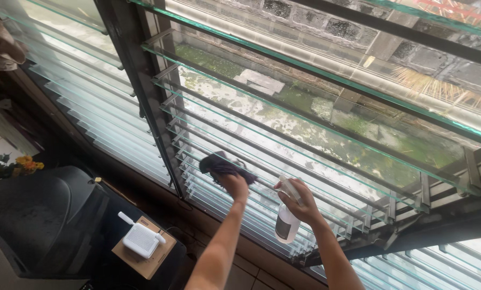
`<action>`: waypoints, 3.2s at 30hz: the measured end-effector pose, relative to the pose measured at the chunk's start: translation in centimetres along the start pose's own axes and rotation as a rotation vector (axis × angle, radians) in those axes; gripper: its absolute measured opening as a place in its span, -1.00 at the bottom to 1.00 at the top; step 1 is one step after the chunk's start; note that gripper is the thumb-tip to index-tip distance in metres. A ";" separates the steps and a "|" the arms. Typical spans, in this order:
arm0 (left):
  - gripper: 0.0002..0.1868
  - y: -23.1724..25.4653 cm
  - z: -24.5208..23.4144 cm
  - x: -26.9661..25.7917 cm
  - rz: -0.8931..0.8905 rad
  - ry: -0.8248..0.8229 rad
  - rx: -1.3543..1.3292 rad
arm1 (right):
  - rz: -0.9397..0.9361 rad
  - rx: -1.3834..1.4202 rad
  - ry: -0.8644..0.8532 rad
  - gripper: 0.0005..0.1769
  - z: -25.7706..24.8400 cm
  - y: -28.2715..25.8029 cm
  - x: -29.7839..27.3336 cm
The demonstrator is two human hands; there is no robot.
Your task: The person cleans a multi-pane glass window using a spray bottle and a cloth. They repeatedly spray cleaning solution onto the glass and wipe each pane with the cloth, working from the upper sections downward.
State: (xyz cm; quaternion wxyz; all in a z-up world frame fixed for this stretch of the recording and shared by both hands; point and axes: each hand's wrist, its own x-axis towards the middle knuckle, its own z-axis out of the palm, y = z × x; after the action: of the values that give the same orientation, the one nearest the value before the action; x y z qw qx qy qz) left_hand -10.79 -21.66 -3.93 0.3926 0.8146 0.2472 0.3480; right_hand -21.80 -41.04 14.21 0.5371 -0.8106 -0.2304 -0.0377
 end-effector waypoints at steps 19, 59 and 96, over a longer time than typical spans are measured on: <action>-0.46 1.6 -5.6 11.0 0.452 -0.556 0.410 | -0.033 0.017 0.005 -0.75 0.1 0.2 -0.3; -0.42 7.5 3.2 6.1 0.815 -0.961 0.655 | -0.150 -0.174 0.108 -0.79 -0.1 -0.2 -1.6; -0.47 19.2 4.9 -16.3 0.742 -1.018 0.428 | 0.056 -0.004 0.406 -0.82 -11.5 -3.5 -16.3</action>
State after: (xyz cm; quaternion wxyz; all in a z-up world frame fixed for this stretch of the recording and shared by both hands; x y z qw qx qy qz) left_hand -14.91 -45.91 3.43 0.1440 0.9683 -0.2024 -0.0247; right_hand -35.64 -55.59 16.98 0.5719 -0.7933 -0.0948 -0.1860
